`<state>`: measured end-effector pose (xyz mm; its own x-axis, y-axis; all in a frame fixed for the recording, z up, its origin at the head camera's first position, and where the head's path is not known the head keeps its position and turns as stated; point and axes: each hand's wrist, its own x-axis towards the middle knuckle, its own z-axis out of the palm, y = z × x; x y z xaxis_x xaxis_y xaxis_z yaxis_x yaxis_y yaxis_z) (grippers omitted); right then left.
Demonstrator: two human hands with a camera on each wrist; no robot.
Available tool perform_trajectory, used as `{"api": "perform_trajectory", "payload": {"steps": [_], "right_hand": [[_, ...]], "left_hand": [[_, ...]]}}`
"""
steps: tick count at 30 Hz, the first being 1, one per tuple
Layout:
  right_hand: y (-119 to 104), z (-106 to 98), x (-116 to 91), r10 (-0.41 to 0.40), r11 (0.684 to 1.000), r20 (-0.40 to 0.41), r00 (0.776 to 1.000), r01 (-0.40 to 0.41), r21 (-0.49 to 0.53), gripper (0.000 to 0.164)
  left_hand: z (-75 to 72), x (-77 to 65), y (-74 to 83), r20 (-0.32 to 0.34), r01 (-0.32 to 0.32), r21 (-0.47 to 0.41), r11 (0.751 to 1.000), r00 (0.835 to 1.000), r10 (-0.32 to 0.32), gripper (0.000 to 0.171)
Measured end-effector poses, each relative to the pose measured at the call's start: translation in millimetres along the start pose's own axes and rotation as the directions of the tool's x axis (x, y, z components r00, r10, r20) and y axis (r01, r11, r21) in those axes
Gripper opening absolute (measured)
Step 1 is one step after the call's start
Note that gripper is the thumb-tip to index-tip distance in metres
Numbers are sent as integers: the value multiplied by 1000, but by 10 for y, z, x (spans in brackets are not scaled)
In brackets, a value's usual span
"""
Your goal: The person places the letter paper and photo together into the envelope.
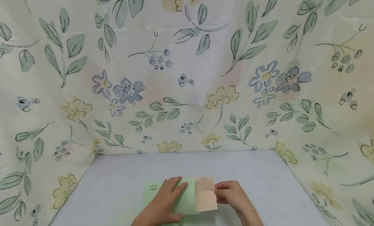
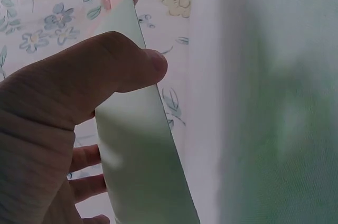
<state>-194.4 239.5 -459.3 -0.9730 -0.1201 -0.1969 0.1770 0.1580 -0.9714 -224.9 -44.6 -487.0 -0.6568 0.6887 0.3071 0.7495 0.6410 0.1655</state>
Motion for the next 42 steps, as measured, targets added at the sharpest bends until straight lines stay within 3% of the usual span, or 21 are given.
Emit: {"api": "perform_trajectory", "payload": {"steps": [6,13,27,37,42], "right_hand": [[9,32,16,-1,999,16,1000,0,42,34],[-20,197,25,-13,1000,-5,1000,13,5,34],[-31,175,13,18,999,-61,998,-15,51,35],[-105,214,-33,1,991,-169,986,-23,-134,26],[-118,247,-30,-17,987,-153,988,-7,-158,24]], "left_hand": [[-1,-2,-6,-40,-16,29,999,999,18,95],[1,4,-28,-65,-36,44,998,997,39,96],[38,23,-41,-68,-44,27,999,997,46,96],[40,2,-45,-64,-48,7,999,997,48,95],[28,2,-40,-36,-41,-13,999,999,41,96]]}}
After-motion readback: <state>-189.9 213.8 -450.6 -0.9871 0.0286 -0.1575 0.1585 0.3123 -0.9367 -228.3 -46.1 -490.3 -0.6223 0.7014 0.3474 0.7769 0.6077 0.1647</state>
